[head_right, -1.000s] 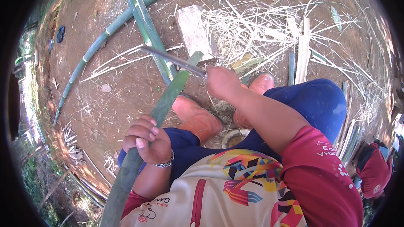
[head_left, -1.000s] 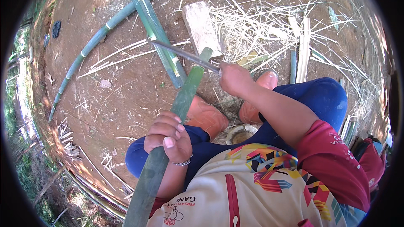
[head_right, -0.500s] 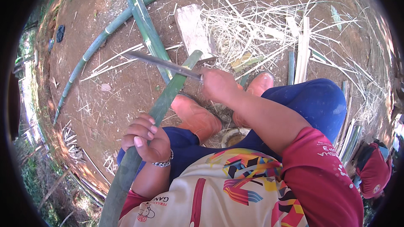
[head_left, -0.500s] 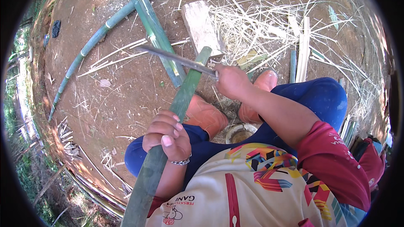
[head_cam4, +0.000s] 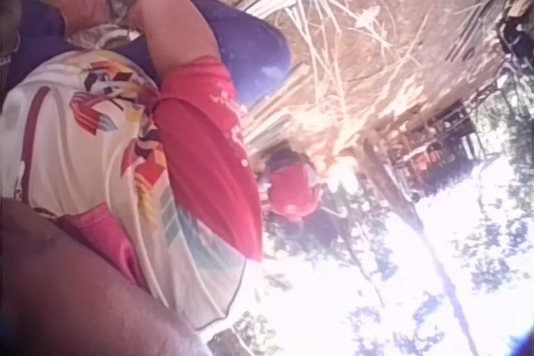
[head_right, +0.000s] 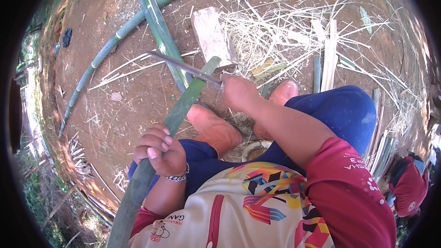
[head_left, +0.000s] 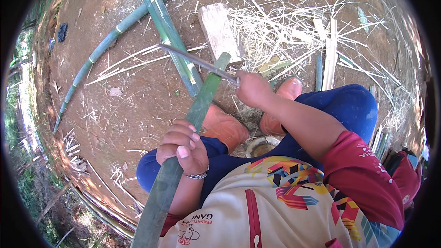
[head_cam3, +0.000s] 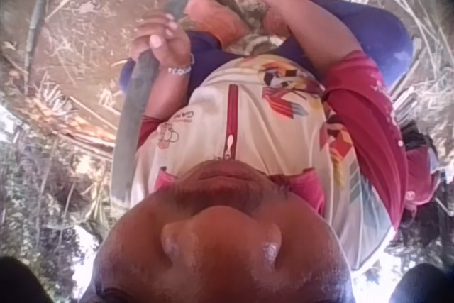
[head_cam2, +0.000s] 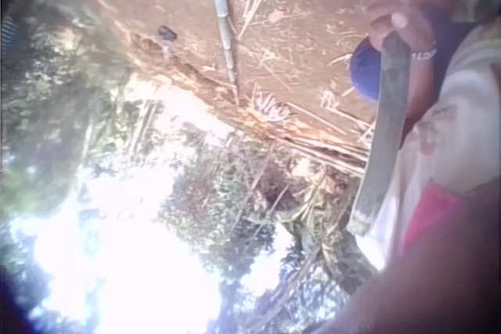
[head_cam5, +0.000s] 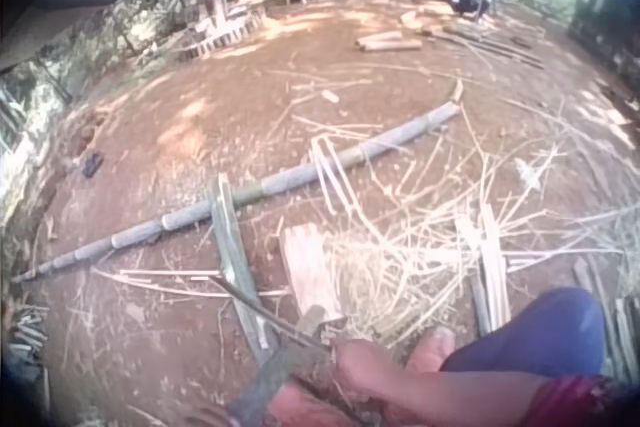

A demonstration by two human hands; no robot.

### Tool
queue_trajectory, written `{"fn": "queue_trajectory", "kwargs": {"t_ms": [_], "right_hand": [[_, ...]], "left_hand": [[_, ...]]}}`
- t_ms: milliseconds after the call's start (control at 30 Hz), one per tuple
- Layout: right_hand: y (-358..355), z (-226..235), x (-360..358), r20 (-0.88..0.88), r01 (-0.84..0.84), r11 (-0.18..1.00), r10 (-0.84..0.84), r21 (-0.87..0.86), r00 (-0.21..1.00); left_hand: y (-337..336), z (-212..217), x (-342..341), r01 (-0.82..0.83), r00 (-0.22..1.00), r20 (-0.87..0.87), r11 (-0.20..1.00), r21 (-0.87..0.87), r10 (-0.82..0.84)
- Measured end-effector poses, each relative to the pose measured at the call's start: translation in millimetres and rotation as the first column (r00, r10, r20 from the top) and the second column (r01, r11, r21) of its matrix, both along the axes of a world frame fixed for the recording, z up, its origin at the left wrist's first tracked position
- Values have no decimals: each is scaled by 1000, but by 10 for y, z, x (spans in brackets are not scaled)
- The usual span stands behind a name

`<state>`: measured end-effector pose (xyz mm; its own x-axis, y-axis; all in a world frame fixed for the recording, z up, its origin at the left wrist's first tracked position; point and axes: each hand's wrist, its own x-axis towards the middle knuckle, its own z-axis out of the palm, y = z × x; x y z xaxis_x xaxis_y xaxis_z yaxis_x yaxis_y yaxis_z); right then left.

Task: The person sits on the ground and uses a machete to split long bamboo stalks into thin strips. They hold the bamboo with one hand and strike it with the machete to separate the sections, then continue to shave and refine the strips.

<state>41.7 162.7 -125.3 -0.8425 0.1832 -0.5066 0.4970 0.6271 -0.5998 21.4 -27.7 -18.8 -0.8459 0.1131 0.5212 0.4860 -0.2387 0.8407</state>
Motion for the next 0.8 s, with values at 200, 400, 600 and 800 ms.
{"fn": "queue_trajectory", "kwargs": {"t_ms": [200,400,600,800], "right_hand": [[-29,78,10,-23,-42,999,41,-17,999],[-74,68,64,-73,-26,999,25,-20,997],[-61,49,84,-56,-19,1000,19,-5,998],[-10,-30,94,-28,0,1000,1,17,1000]], "left_hand": [[-2,-2,10,-5,1000,-12,1000,-1,5],[-5,-5,20,14,1000,3,1000,2,-14],[16,-8,28,12,1000,-2,1000,-3,-12],[28,5,19,15,1000,-7,1000,-10,-15]]}}
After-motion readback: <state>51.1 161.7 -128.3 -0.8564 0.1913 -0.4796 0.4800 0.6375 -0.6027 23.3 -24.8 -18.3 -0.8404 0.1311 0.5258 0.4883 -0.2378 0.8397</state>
